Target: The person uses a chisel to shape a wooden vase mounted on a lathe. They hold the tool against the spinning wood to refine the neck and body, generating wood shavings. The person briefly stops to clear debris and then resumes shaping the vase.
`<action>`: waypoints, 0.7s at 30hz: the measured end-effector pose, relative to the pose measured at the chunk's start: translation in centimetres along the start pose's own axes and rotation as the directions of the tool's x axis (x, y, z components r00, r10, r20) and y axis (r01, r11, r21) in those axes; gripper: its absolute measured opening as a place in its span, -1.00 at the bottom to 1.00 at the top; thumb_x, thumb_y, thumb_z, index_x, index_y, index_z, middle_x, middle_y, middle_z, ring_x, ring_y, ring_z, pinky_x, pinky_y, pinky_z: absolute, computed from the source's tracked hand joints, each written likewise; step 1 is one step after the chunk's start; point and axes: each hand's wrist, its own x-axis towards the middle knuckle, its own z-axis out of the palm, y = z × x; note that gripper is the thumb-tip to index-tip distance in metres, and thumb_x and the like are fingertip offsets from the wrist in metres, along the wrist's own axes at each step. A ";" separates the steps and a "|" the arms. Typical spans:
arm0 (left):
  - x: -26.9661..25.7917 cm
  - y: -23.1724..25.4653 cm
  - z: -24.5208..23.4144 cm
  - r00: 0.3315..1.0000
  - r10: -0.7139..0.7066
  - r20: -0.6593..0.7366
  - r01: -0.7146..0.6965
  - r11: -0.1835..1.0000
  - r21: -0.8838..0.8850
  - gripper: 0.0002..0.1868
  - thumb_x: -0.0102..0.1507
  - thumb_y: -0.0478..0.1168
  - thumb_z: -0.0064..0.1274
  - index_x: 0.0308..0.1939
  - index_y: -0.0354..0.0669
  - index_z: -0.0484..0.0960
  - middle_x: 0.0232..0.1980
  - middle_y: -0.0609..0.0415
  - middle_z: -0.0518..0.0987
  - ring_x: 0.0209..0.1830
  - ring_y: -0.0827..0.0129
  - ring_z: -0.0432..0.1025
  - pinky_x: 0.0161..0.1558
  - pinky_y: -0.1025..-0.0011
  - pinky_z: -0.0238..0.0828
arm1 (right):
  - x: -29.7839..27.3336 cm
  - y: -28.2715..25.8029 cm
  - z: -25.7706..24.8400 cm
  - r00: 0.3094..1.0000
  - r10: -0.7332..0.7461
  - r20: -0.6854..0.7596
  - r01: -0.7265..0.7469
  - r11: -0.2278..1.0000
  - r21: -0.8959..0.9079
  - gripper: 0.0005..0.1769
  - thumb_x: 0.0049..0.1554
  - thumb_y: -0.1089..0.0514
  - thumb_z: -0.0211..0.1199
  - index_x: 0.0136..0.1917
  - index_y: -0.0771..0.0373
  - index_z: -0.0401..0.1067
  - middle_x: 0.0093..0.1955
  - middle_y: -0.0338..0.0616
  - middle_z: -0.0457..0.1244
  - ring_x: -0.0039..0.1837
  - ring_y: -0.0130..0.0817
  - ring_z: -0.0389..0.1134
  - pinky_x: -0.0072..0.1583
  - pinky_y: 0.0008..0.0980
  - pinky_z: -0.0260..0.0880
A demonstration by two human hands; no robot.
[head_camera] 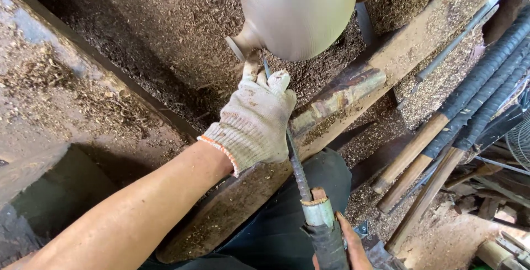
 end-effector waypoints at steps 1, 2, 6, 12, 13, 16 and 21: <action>0.0 0.3 -0.6 1.000 -0.023 0.020 0.023 1.000 -0.007 -0.57 -0.24 -0.15 0.28 -0.34 -0.20 0.57 -0.08 -0.29 0.38 0.18 -0.39 0.28 0.48 -0.15 -0.18 | -0.1 -0.2 -0.2 0.999 0.043 -0.002 -0.043 0.999 0.025 -0.19 0.24 -0.26 -0.08 0.56 0.30 0.17 0.49 0.07 0.23 0.46 -0.14 0.25 0.48 -0.20 0.13; 0.0 0.6 -1.2 0.998 -0.049 0.040 0.049 0.999 -0.012 -0.57 -0.24 -0.16 0.28 -0.35 -0.20 0.56 -0.09 -0.29 0.38 0.20 -0.41 0.26 0.48 -0.14 -0.17 | 0.0 -0.6 -0.4 0.996 0.086 0.000 -0.086 0.995 0.049 -0.15 0.23 -0.31 -0.12 0.57 0.28 0.16 0.50 0.04 0.22 0.48 -0.15 0.23 0.48 -0.21 0.12; 0.2 0.3 -0.8 0.995 -0.042 0.085 0.042 0.999 0.007 -0.63 -0.23 -0.18 0.28 -0.41 -0.24 0.56 -0.13 -0.25 0.38 0.16 -0.35 0.27 0.50 -0.16 -0.26 | -0.1 -1.0 -0.3 0.998 0.058 0.036 -0.058 0.998 -0.021 -0.04 0.17 -0.44 -0.13 0.60 0.22 0.13 0.54 -0.02 0.18 0.52 -0.19 0.20 0.49 -0.25 0.11; 0.0 0.1 0.1 0.997 -0.066 -0.028 0.064 0.995 -0.083 -0.61 -0.11 -0.17 0.20 -0.28 -0.29 0.51 -0.25 -0.24 0.40 0.07 -0.31 0.33 0.54 -0.16 -0.25 | 1.4 -0.7 -1.4 0.976 0.201 0.087 -0.215 0.956 0.202 -0.07 0.13 -0.36 0.02 0.58 0.22 0.10 0.51 0.27 0.17 0.43 0.15 0.22 0.38 0.08 0.23; 0.0 0.1 0.0 0.999 -0.014 -0.050 0.012 0.999 -0.031 -0.64 -0.13 -0.17 0.20 -0.34 -0.29 0.52 -0.26 -0.22 0.40 0.02 -0.26 0.36 0.52 -0.23 -0.32 | 2.4 0.5 -2.6 0.986 0.141 0.088 -0.151 0.981 0.118 -0.09 0.15 -0.35 0.00 0.58 0.24 0.11 0.53 0.20 0.17 0.46 0.04 0.22 0.41 -0.03 0.21; -0.1 -0.3 1.0 0.991 0.050 -0.120 -0.048 0.999 0.026 -0.65 -0.17 -0.15 0.20 -0.41 -0.29 0.54 -0.26 -0.21 0.41 -0.02 -0.23 0.39 0.50 -0.29 -0.36 | 4.7 3.3 -5.6 0.993 0.018 0.113 -0.005 0.994 -0.111 -0.10 0.17 -0.34 -0.01 0.58 0.25 0.11 0.55 0.09 0.15 0.52 -0.13 0.21 0.48 -0.19 0.13; -0.1 0.3 -0.3 0.997 -0.004 -0.071 0.005 1.000 0.007 -0.59 -0.19 -0.12 0.27 -0.37 -0.27 0.56 -0.21 -0.20 0.40 -0.02 -0.24 0.39 0.49 -0.29 -0.35 | 5.5 2.4 -6.6 0.994 0.008 0.109 0.020 0.968 -0.252 -0.11 0.16 -0.32 0.01 0.58 0.23 0.12 0.56 0.02 0.15 0.54 -0.25 0.19 0.53 -0.29 0.05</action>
